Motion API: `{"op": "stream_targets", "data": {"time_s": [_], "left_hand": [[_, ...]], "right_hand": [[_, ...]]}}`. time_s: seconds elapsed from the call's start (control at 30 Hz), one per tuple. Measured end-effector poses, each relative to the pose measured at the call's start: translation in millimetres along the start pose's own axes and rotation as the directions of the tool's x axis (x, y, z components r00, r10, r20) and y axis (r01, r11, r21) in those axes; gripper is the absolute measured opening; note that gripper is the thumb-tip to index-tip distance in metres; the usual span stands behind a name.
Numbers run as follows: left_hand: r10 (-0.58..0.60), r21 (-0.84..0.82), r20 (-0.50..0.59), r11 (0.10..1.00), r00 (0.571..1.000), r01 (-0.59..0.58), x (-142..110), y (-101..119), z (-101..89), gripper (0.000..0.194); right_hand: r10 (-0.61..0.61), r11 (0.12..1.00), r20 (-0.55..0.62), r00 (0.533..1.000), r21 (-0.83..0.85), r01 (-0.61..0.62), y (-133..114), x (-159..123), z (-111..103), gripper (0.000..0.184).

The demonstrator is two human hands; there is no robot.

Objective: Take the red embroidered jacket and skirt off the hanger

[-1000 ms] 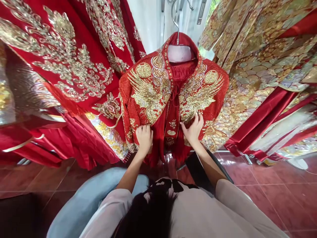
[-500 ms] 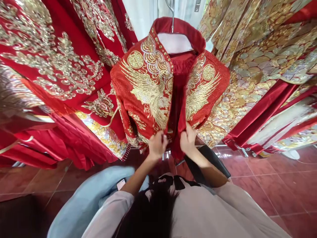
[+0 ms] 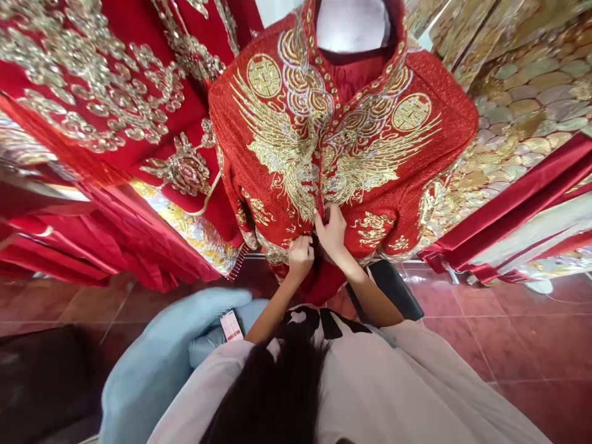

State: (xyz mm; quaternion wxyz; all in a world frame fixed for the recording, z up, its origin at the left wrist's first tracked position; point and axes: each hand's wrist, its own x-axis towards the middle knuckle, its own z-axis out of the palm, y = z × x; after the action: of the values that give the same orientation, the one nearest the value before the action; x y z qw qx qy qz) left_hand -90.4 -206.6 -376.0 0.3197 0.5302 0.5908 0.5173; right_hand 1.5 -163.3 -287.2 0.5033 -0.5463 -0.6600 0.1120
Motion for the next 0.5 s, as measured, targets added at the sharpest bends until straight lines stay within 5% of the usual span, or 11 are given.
{"op": "stream_targets", "data": {"time_s": [0.1, 0.23, 0.37, 0.5], "left_hand": [[-0.139, -0.144, -0.038, 0.981, 0.99, 0.132, -18, -29, -11.9, 0.009], [-0.431, -0.354, -0.113, 0.859, 0.895, 0.369, -42, -72, -37.0, 0.02], [-0.621, -0.541, -0.015, 0.664, 0.784, 0.516, -44, -97, -60.2, 0.03], [-0.656, -0.673, 0.089, 0.515, 0.749, 0.531, -31, -98, -63.2, 0.031]], "right_hand": [[0.192, 0.952, 0.104, 0.976, 0.223, -0.211, 25, -38, -2, 0.026], [0.55, 0.679, 0.264, 0.793, 0.411, -0.608, 73, -109, -10, 0.026], [0.675, 0.512, 0.274, 0.686, 0.496, -0.701, 107, -152, -24, 0.035], [0.685, 0.401, 0.324, 0.653, 0.58, -0.709, 116, -146, -33, 0.036]]}}
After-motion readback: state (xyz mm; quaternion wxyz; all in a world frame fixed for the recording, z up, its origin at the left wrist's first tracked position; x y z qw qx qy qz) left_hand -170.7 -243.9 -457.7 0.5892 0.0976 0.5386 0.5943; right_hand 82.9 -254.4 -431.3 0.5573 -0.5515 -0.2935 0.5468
